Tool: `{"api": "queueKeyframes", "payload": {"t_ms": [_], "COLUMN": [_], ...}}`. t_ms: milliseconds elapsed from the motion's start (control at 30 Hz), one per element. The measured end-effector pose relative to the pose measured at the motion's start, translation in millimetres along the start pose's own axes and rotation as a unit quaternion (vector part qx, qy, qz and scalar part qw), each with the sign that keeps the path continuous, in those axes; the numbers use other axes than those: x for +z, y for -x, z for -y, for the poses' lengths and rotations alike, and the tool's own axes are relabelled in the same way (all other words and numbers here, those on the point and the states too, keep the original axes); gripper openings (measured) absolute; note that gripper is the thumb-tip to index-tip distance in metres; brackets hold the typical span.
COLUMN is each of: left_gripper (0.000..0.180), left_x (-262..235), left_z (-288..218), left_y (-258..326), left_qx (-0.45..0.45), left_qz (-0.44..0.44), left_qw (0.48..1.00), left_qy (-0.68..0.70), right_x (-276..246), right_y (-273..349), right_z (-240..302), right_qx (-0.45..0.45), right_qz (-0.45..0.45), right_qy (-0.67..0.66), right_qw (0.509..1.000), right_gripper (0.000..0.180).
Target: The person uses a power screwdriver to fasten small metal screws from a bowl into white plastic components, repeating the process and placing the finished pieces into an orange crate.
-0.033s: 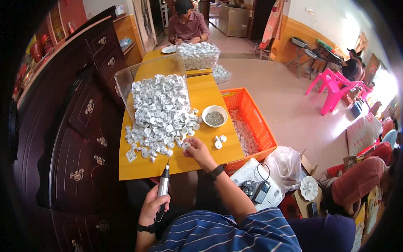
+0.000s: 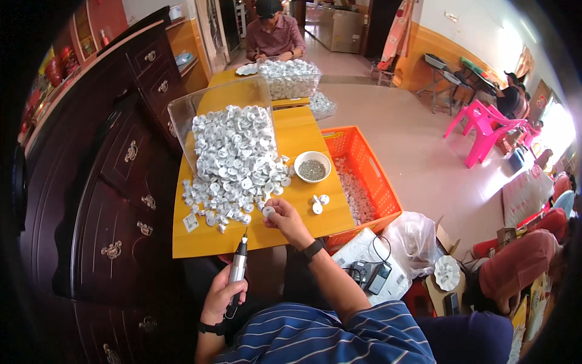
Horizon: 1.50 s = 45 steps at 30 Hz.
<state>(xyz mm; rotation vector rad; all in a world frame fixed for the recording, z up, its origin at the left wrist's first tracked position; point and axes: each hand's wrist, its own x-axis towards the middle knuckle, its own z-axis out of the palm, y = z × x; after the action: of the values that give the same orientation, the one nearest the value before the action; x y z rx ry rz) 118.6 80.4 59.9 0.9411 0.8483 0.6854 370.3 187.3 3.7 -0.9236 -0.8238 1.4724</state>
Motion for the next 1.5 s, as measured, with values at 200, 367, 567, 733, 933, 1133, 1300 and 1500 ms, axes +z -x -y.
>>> {"api": "queueKeyframes", "payload": {"t_ms": [200, 367, 567, 733, 933, 1133, 1300, 1500], "left_gripper": [0.031, 0.035, 0.037, 0.038, 0.032, 0.03, 0.03, 0.029], "left_x": [4.3, 2.1, 0.8, 1.0, 1.4, 2.0, 0.0, -0.8], "left_z": [6.7, 10.5, 15.1, 13.1, 12.0, 10.5, 13.3, 12.7], "left_y": [-3.9, -5.0, -7.2, -5.5, -6.5, -6.6, -6.9, -6.4], "left_qx": [-0.009, -0.017, -0.025, -0.032, -0.03, -0.027, -0.031, -0.032], "left_qz": [0.001, -0.013, -0.019, -0.024, -0.031, -0.031, -0.036, -0.036], "left_qw": [0.999, 0.998, 0.997, 0.997, 0.997, 0.997, 0.997, 0.996], "left_qy": [-0.042, -0.053, -0.066, -0.069, -0.059, -0.068, -0.066, -0.069], "right_x": [11.1, 18.1, 17.8, 20.0, 24.7, 24.2, 23.9, 21.5], "right_y": [9.9, 13.7, 13.1, 13.9, 14.6, 15.2, 16.2, 14.5], "right_z": [-31.4, -44.4, -48.5, -46.0, -44.2, -47.2, -46.3, -51.5], "right_qx": [0.027, 0.032, 0.018, 0.02, 0.02, 0.002, -0.003, -0.021], "right_qz": [0.069, 0.066, 0.051, 0.036, 0.008, 0.012, 0.018, 0.021], "right_qy": [0.019, 0.07, 0.067, 0.095, 0.093, 0.13, 0.149, 0.157], "right_qw": [0.997, 0.995, 0.996, 0.995, 0.995, 0.991, 0.989, 0.987], "right_gripper": [0.023, 0.027, 0.026, 0.02, 0.025, 0.027, 0.028, 0.029]}}
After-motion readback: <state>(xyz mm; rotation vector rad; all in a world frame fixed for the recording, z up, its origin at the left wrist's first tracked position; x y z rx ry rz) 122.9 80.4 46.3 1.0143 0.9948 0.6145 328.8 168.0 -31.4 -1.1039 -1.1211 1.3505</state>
